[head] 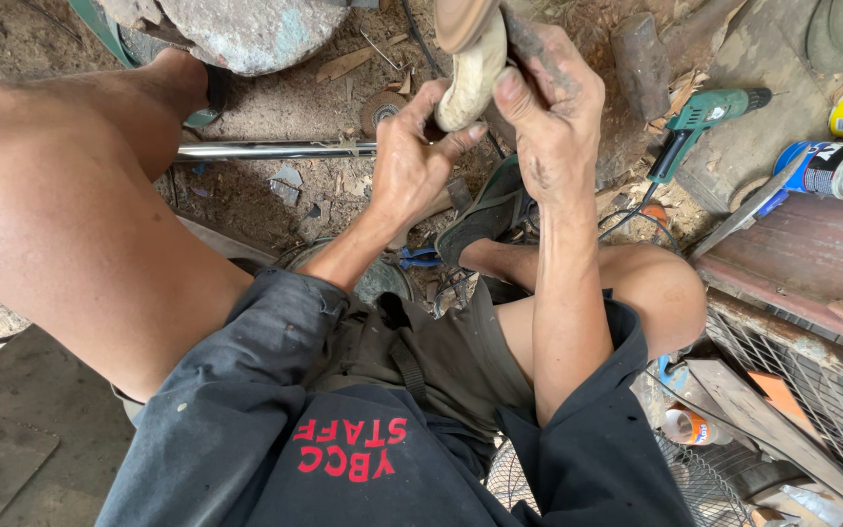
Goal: The person holds a curved wooden piece against a rotating grinding wheel, rotating it to smooth the surface. The person periodically lifts the piece to check progress and repositions it for further grinding.
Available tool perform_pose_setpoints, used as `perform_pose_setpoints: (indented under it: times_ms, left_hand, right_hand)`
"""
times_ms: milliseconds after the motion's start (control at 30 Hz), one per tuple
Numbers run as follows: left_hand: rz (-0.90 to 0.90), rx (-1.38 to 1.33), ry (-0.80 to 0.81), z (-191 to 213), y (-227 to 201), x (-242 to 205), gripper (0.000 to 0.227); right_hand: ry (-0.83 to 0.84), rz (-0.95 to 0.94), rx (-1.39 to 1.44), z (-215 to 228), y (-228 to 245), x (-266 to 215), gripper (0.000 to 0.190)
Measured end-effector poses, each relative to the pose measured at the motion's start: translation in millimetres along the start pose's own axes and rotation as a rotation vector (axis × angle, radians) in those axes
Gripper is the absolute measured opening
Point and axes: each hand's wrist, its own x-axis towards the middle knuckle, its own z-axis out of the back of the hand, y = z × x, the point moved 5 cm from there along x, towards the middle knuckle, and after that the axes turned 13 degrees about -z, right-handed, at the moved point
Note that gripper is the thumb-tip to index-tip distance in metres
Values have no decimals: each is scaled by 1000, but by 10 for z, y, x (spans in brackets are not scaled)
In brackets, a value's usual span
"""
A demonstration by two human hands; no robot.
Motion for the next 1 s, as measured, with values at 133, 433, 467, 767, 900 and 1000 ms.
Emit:
perform_pose_setpoints:
  times_ms: [133,433,467,767,900,1000]
  left_hand:
    - [373,-138,60,-137,86,-105,43]
    - [494,-644,75,-338,-118,-167,47]
    - [526,-684,80,-346,-154,-168,47]
    - [551,-400,211,-125,-460,-87,39]
    - [-106,460,150,133,-839,57,49]
    - [-109,545,193,161,-869,-80,48]
  right_hand:
    - [43,-13,87,24,16,67,37]
    - [-11,28,-118,0,193,126,39]
    - [-34,31,-172,3,210,128,38]
    - [-115,-50,-83,141,73,185,33]
    - [-76,-130,215,219,130,52,45]
    - [-3,-83,144,273,180,-144,50]
